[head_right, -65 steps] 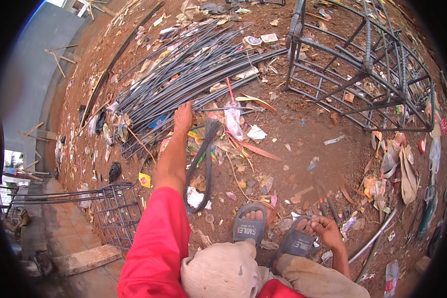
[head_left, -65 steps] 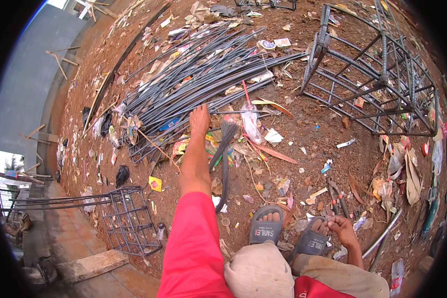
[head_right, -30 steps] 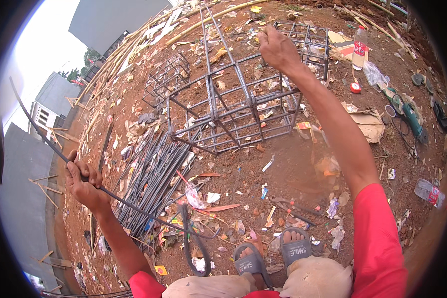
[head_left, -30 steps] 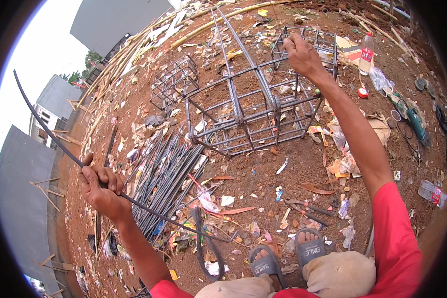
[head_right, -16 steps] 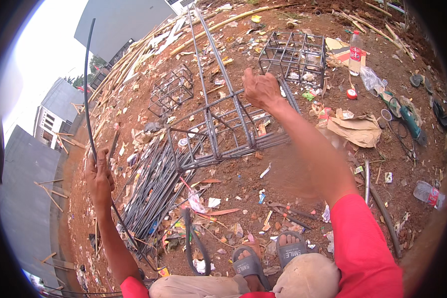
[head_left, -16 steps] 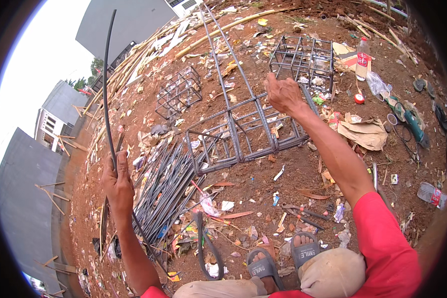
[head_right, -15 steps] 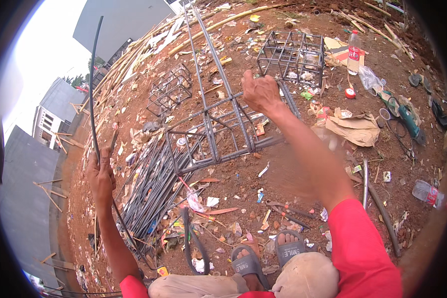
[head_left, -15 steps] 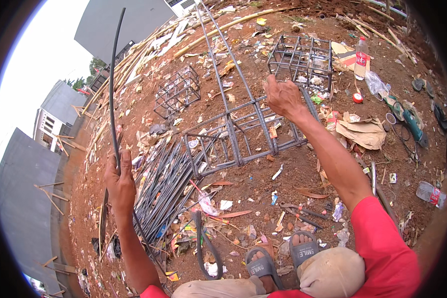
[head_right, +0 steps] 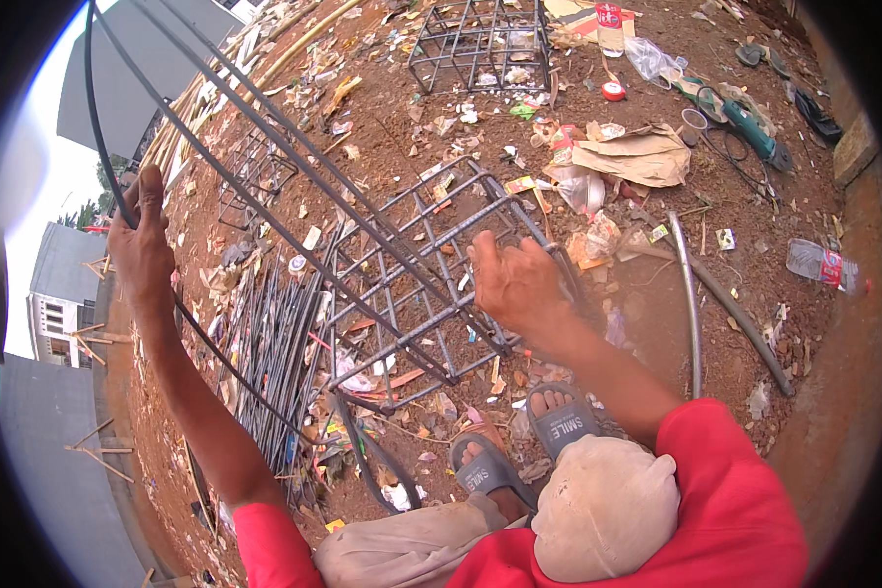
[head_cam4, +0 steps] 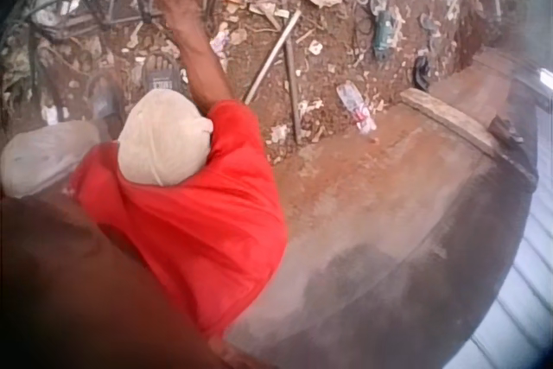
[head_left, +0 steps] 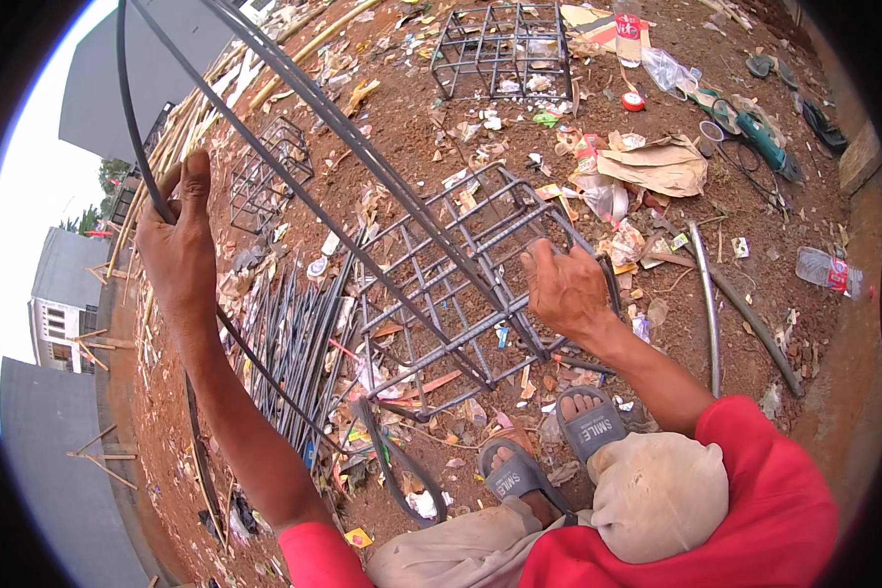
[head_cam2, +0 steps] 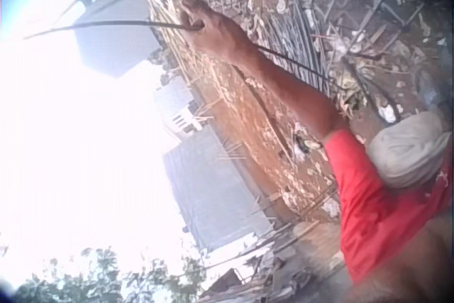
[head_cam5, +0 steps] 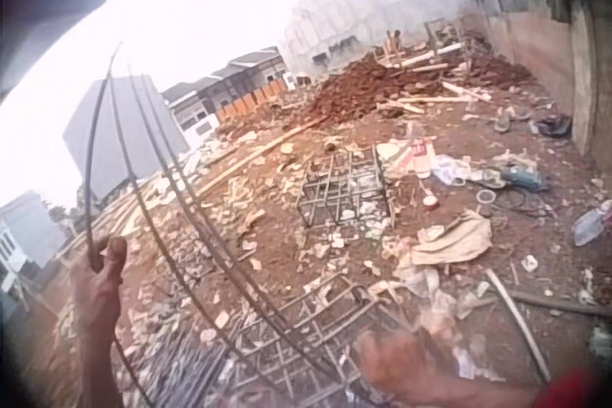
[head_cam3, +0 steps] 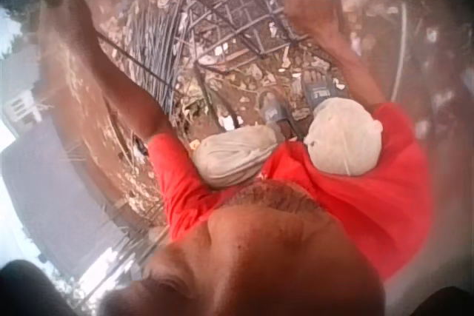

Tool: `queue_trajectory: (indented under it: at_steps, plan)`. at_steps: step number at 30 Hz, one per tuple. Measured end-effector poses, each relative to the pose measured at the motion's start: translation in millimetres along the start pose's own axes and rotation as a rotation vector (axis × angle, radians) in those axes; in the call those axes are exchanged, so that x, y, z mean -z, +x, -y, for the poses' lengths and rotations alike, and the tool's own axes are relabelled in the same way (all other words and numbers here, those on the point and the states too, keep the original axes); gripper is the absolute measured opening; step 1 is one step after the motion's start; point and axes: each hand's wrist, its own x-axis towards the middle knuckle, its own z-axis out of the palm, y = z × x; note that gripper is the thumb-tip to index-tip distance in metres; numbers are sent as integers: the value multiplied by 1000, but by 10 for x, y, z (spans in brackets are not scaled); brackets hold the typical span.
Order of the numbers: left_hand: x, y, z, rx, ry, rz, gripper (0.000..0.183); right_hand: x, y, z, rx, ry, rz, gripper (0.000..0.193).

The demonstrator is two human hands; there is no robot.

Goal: The person assembles a steel reinforcement cage by placing metal rods into a pre-fabricated frame, securing intersections with wire, and using pliers to twist and cut the wire.

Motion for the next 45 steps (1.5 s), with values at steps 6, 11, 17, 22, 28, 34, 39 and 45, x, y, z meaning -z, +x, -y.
queue_trajectory:
  at_steps: [6, 11, 17, 22, 28, 34, 39, 45]
  plan:
    - [-35, -583, -550, 212, -566, 149, 37, 84, -747, -269, -62, 35, 112, 14]
    - [96, -670, -604, 220, -620, 18, 33, 15, -738, -265, -52, 73, 124, 12]
    - [300, -767, -481, 79, -561, -161, 34, -164, -247, -597, -3, 119, 95, 14]
    - [363, -736, -394, 115, -689, -105, 33, -495, 429, -890, 189, 172, 18, 16]
    - [-481, -588, -908, 12, -537, 111, 23, -1001, 853, -1573, 219, 7, 405, 15]
    - [-830, -581, -1238, -155, -525, 321, 31, -1295, 712, -1856, 211, 39, 370, 16]
    - [-975, -681, -1252, -273, -459, 152, 45, -1237, 577, -1858, 144, 124, 81, 20]
    - [-280, -531, -951, -90, -649, 182, 39, -830, 254, -1673, -352, 382, -206, 24]
